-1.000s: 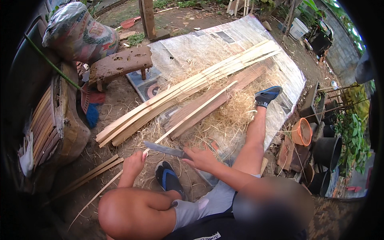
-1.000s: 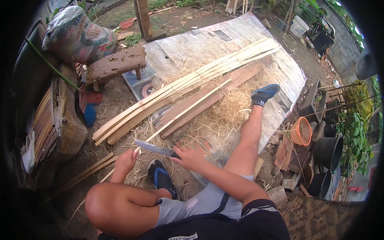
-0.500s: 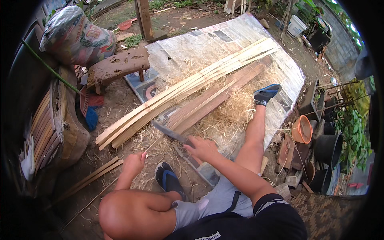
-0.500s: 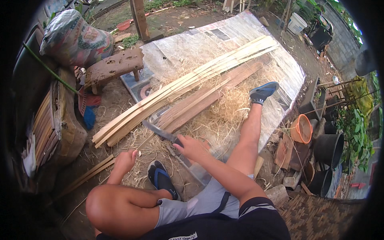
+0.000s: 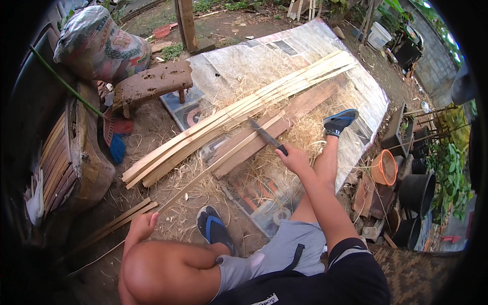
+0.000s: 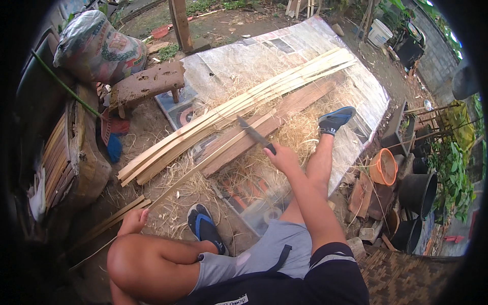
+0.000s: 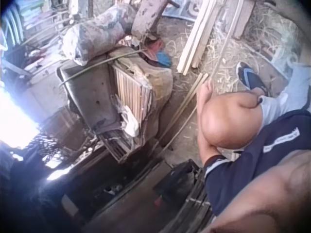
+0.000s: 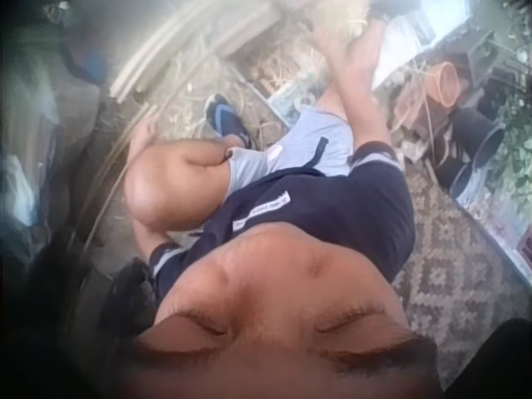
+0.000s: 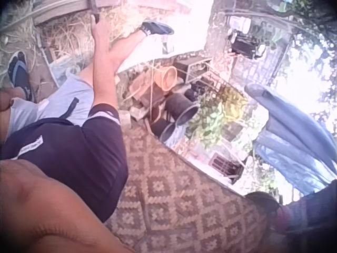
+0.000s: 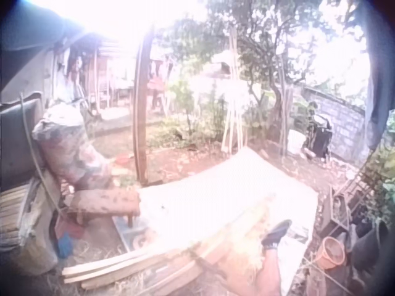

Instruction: The person sits on the ground and uses a knife to shave thin strips of bamboo, repeatedly scraping along the length of each strip to thin it. The person handles the strips one at a time, placing finished pieces aside on a plastic sheet.

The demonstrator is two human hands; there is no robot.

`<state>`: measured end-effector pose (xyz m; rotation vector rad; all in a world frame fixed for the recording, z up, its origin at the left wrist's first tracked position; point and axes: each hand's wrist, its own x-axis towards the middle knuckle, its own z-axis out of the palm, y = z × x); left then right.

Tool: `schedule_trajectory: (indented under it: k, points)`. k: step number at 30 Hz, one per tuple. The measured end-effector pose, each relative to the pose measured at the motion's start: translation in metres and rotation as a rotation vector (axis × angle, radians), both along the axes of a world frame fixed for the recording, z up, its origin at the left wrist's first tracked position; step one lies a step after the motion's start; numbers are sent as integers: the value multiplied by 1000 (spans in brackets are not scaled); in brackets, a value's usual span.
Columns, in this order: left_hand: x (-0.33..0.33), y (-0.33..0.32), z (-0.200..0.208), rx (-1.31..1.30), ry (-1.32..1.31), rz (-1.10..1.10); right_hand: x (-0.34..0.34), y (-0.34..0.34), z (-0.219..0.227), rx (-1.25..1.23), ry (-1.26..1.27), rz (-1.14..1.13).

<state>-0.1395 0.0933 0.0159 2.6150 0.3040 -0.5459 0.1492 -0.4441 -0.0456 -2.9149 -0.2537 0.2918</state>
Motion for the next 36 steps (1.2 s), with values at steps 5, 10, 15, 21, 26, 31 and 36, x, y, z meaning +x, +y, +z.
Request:
schedule_trajectory:
  k: [5, 10, 15, 21, 26, 31, 36]
  points:
    - [-32, 41, -6, -48, 195, 38, 28, -121, -8, 16, -215, -378]
    - [32, -10, -43, -405, 323, 118, -65, 59, -4, 208, 94, 20]
    - [75, -38, -27, -562, 512, 169, -130, 102, -5, 205, -86, 405]
    - [42, 9, -48, -585, 482, 163, -53, 52, -7, 179, 141, -125]
    - [30, 45, -56, -767, 723, 265, -86, 48, -20, 282, -54, 197]
    - [18, 32, -64, -536, 377, 188, -23, -14, -21, 187, -64, -268]
    - [60, -60, -66, 97, -264, -253, -60, 38, -27, 261, 79, -265]
